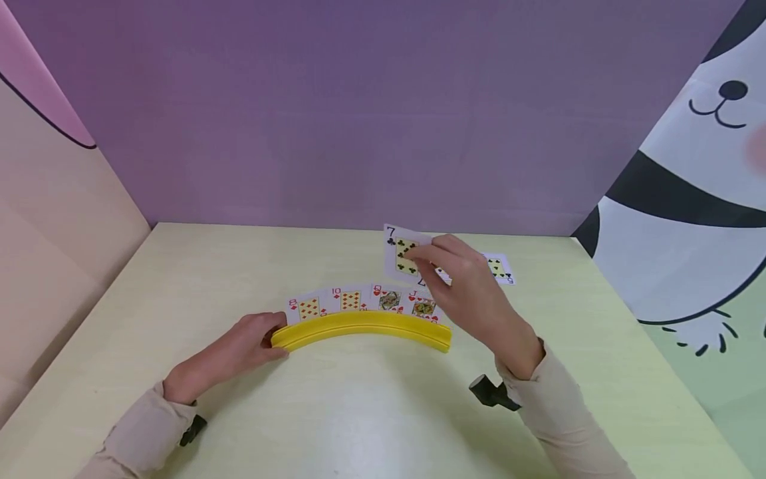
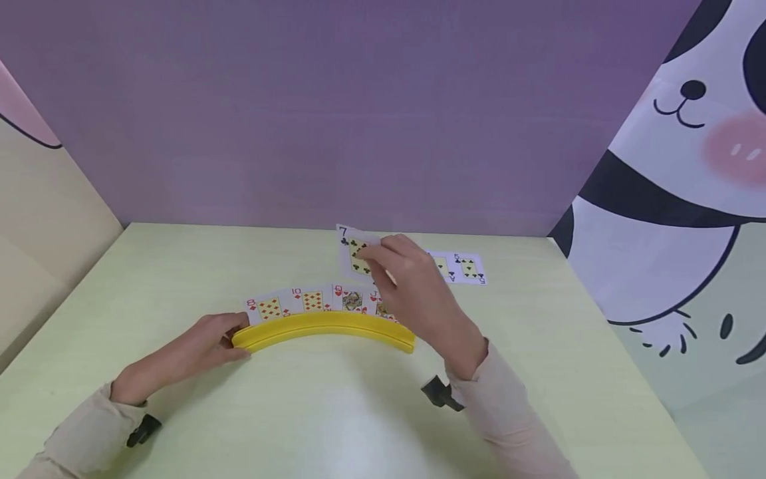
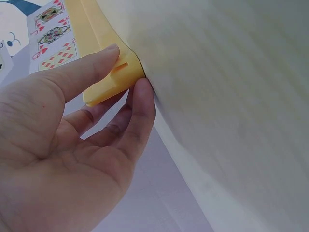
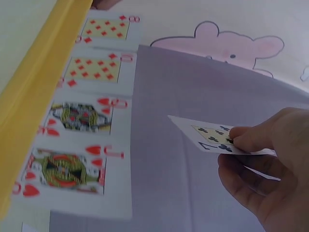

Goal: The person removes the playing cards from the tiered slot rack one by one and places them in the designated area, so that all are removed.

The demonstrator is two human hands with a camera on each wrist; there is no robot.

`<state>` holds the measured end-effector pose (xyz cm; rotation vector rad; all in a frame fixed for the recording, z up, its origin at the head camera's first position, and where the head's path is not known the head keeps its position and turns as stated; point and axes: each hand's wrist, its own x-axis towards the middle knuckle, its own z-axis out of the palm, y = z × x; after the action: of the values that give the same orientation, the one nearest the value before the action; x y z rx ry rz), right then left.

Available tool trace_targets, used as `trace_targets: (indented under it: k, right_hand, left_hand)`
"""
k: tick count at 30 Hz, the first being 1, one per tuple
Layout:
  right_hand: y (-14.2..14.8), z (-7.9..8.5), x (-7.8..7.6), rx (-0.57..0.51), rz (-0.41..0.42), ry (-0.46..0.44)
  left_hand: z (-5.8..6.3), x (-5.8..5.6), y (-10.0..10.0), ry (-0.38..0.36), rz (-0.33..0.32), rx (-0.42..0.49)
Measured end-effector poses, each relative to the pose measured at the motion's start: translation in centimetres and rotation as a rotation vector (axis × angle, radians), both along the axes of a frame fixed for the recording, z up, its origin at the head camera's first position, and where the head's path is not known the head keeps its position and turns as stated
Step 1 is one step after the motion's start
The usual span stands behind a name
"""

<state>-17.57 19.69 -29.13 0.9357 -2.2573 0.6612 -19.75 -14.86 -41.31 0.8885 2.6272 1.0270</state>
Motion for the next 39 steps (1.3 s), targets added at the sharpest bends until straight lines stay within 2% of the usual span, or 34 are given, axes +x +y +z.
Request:
trace_targets:
  k: [7,14,21,28,33,39]
  right_hand:
    - [2.8,0.5,-1.0,-0.031,-0.120,0.016]
    - [5.9,0.4,-2.1,-0.029,-0.264,-0.061]
    - [8.4,-0.8,-3.8,-0.090,-0.286,-0.033]
    - [10.6,-1.5,-5.2,-0.179,-0.331,-0.006]
    - [12.2,-1.9,-5.8,-0.225,-0.367,-0.026]
    - [14.1,-2.6,-6.3,-0.262,-0.461,-0.080]
  left_hand:
    - [0.2,0.3,-0.1,-0.002,0.014,-0.006]
    - [0.1,0.2,-0.1,0.005,0.008,0.005]
    - [-0.1,0.2,0.0,0.000,-0.007,0.020]
    - [0.0,0.3,-0.1,-0.003,0.005,0.022]
    - [-0.1,0.2,0.0,-0.002,0.008,0.014]
    - [-0.1,0.1,0.1,-0.001,0.007,0.013]
